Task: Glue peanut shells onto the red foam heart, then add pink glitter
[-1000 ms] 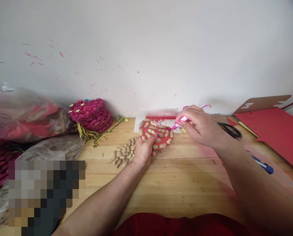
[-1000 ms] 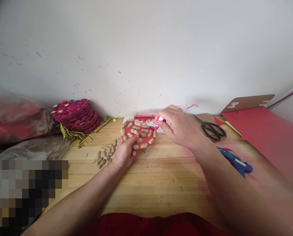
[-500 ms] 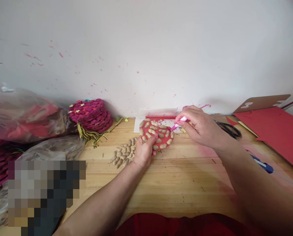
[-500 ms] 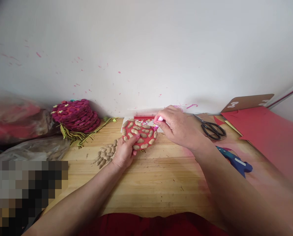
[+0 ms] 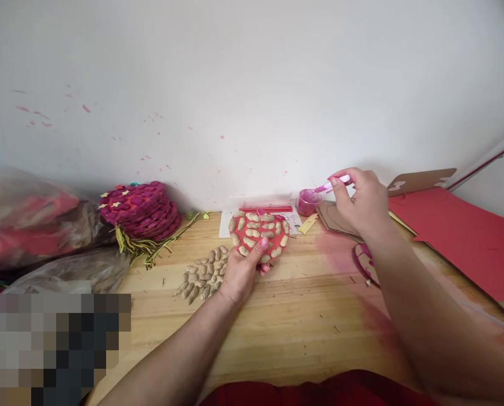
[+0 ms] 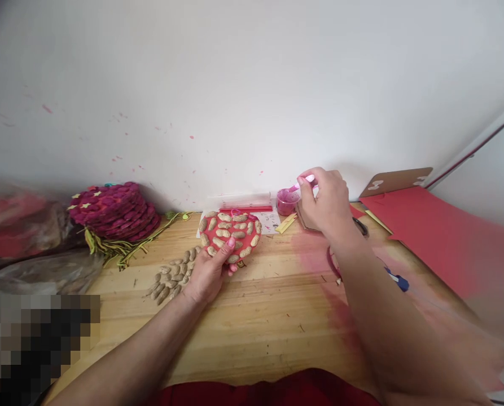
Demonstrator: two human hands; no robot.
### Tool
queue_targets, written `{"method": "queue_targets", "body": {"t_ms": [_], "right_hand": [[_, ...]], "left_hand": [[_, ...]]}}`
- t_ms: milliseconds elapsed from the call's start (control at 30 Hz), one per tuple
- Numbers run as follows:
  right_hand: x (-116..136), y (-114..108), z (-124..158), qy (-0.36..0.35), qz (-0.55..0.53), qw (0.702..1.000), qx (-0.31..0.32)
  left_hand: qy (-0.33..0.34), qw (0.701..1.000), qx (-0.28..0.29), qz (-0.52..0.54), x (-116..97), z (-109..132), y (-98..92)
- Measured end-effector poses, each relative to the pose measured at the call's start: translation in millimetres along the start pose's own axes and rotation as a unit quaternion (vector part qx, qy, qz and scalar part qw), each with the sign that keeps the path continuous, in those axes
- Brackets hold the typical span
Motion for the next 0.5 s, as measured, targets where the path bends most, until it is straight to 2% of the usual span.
{"method": "queue_targets", "body": {"t_ms": [233,500], "right_hand": [[-25,43,5,0.089,0.072,0.989,0.096],[-41,88,4,0.140,0.133,0.961,0.195]], "left_hand": [[0.001,0.999,0.005,-0.034,6,1,1.1],[0.003,0.997,0.022,-0.070,13,-2,-1.1]]}}
Point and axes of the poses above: each hand's wrist, its own z-axis away from the middle knuckle, its own y-axis out of the palm, x = y × z, the point moved 10 cm from there along -z, towards the middle knuckle, and after that the axes turned 2 degrees about z, right-handed, at the moved point
